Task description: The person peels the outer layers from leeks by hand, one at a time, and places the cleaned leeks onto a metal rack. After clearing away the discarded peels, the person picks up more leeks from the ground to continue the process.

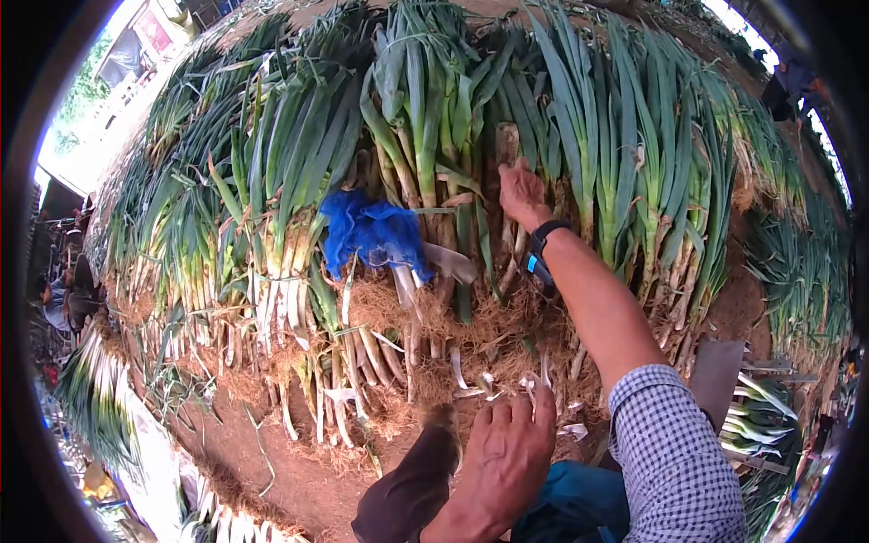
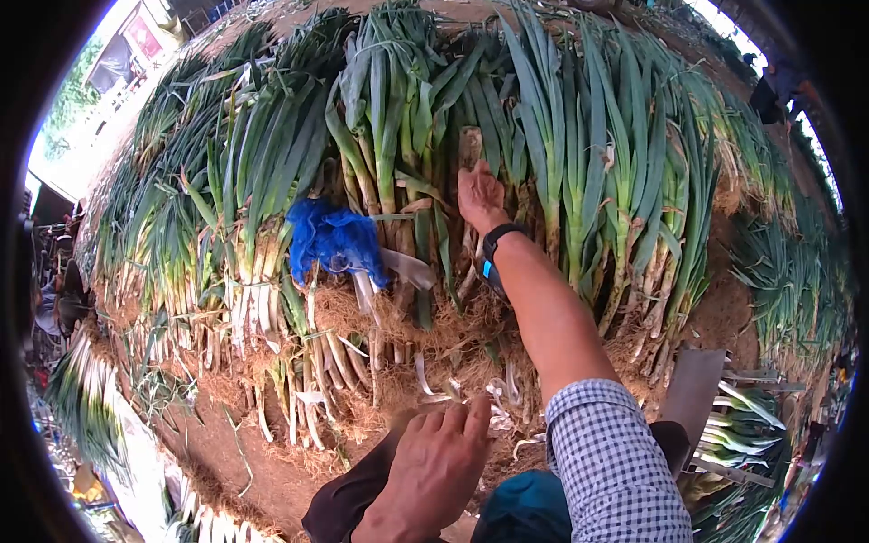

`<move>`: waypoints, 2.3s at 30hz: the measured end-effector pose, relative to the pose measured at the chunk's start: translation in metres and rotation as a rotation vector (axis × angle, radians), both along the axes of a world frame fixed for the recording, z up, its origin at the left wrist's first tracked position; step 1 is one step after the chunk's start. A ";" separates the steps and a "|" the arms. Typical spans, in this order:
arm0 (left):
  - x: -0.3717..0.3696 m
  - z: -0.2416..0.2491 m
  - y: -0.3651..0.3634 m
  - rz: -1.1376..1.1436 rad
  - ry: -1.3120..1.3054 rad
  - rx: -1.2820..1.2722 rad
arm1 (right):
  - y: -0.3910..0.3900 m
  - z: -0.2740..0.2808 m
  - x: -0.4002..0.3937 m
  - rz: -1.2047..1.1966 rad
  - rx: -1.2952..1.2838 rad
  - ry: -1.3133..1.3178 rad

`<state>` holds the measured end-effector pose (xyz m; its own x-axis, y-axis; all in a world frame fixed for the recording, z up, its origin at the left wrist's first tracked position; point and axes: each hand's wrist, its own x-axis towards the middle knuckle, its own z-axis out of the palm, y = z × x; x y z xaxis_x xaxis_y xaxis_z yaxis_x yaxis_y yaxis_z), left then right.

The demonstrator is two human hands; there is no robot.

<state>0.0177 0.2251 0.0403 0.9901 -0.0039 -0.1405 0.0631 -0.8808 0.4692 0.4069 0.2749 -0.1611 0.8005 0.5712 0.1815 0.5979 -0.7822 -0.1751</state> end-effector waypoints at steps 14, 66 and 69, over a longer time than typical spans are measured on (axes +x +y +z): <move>0.012 0.019 -0.025 0.065 -0.021 -0.078 | -0.286 -0.008 -0.302 0.698 -0.054 1.326; -0.029 -0.164 -0.157 0.236 0.470 -1.711 | -0.364 0.044 -0.373 -0.050 0.841 1.155; -0.044 -0.163 -0.174 0.389 0.456 -1.698 | -0.391 0.054 -0.354 -0.002 0.507 0.954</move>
